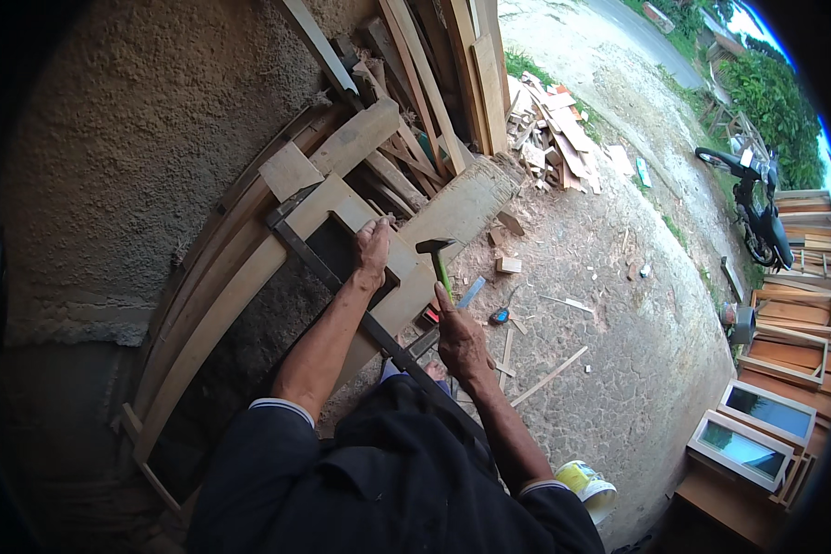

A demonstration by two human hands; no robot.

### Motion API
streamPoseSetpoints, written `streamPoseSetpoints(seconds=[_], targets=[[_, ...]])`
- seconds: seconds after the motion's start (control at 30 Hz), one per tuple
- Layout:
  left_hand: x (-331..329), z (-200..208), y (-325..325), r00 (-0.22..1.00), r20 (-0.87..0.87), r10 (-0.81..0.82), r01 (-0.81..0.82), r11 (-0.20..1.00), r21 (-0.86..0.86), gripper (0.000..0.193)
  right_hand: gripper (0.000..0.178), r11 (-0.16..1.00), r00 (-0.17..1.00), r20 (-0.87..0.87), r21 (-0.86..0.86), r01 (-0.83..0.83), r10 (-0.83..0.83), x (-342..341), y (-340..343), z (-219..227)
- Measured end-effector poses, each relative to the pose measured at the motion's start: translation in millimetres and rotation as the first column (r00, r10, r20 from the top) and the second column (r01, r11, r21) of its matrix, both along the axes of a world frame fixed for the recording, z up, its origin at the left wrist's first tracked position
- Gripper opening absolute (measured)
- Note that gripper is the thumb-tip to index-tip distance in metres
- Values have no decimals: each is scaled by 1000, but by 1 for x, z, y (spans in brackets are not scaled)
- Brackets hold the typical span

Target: The person assembles a wooden window frame by aligning pieces, measuring with a tape measure, and nailing them together using a hammer. The person then lifts the completed frame and places it against a wall with other frames.

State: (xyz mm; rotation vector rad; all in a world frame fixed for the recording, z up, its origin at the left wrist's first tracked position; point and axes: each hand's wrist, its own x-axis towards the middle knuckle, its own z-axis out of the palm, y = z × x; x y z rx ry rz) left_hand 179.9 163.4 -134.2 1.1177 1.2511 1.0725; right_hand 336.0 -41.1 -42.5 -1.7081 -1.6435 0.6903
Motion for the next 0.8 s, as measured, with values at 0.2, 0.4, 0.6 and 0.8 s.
streamPoseSetpoints(seconds=[0.2,0.4,0.6,0.8], targets=[[-3,14,-76,415,867,277,258,878,-404,29,30,988,955,-256,-68,140,-153,-15,29,-7],[2,38,-101,506,810,296,181,882,-435,35,18,989,950,-275,-39,144,-149,-29,39,-19],[6,34,-112,533,810,246,154,913,-379,36,18,997,970,-233,-4,76,-75,-34,41,-23],[-1,28,-114,451,864,223,183,925,-334,37,15,988,929,-354,-138,64,-109,-38,44,-24]])
